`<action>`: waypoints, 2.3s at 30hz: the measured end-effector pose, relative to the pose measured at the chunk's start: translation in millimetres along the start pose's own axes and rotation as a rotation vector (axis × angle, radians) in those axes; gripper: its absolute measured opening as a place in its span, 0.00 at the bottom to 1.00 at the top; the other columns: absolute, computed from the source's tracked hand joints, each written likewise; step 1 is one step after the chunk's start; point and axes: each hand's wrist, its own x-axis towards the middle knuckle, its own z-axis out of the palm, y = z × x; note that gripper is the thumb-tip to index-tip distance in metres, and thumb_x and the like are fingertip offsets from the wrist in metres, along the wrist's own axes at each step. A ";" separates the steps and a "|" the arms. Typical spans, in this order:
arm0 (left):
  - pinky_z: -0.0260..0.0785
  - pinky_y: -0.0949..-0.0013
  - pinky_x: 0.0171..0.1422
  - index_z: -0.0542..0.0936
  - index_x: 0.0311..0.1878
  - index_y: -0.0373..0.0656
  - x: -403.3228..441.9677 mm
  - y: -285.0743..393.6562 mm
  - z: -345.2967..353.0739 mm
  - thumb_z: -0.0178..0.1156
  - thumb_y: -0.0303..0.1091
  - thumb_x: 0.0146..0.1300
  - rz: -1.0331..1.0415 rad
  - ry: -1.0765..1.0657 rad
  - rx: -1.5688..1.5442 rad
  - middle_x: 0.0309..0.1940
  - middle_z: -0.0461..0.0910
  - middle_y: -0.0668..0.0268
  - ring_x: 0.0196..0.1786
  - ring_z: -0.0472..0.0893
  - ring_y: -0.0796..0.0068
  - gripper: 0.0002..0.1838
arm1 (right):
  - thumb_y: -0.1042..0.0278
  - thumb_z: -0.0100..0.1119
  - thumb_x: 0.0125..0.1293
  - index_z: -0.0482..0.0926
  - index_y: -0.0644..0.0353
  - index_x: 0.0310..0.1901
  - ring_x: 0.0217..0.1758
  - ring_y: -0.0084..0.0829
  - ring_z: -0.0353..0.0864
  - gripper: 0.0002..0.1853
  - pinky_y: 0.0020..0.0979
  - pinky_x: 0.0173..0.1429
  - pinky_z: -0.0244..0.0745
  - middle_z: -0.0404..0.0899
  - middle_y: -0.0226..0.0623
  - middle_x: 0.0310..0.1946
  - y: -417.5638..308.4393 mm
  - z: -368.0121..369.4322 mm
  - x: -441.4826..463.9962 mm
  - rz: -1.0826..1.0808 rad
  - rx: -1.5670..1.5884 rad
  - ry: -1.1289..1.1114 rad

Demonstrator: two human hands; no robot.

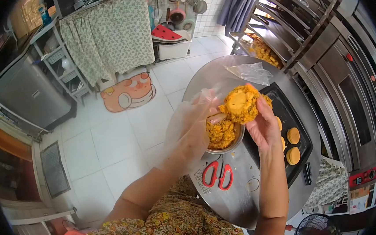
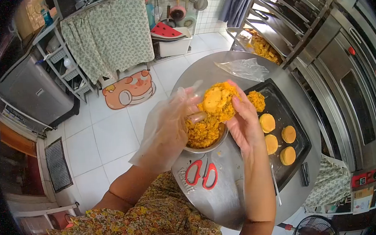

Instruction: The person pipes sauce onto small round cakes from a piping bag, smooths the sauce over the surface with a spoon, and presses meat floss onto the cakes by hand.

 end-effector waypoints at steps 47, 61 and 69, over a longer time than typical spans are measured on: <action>0.69 0.64 0.70 0.62 0.72 0.34 -12.4 -26.3 5.1 0.46 0.31 0.79 0.228 -0.100 -0.302 0.61 0.76 0.59 0.63 0.77 0.71 0.23 | 0.75 0.64 0.63 0.73 0.66 0.64 0.66 0.52 0.73 0.27 0.45 0.71 0.66 0.76 0.51 0.61 2.8 46.8 -37.1 -0.651 -1.477 -0.037; 0.74 0.58 0.70 0.62 0.71 0.43 -6.8 -15.1 14.7 0.53 0.35 0.78 -0.023 -0.089 -0.712 0.64 0.72 0.60 0.65 0.77 0.68 0.23 | 0.72 0.62 0.62 0.81 0.66 0.55 0.71 0.65 0.63 0.19 0.59 0.73 0.57 0.71 0.54 0.66 31.9 37.5 -43.2 -0.946 -1.677 0.073; 0.77 0.52 0.60 0.75 0.60 0.45 2.7 -32.2 21.4 0.50 0.52 0.77 -0.283 0.058 -1.026 0.51 0.82 0.60 0.54 0.83 0.60 0.22 | 0.78 0.68 0.57 0.84 0.65 0.43 0.69 0.63 0.66 0.12 0.56 0.72 0.59 0.78 0.47 0.58 31.1 38.4 -34.1 -0.936 -1.483 0.217</action>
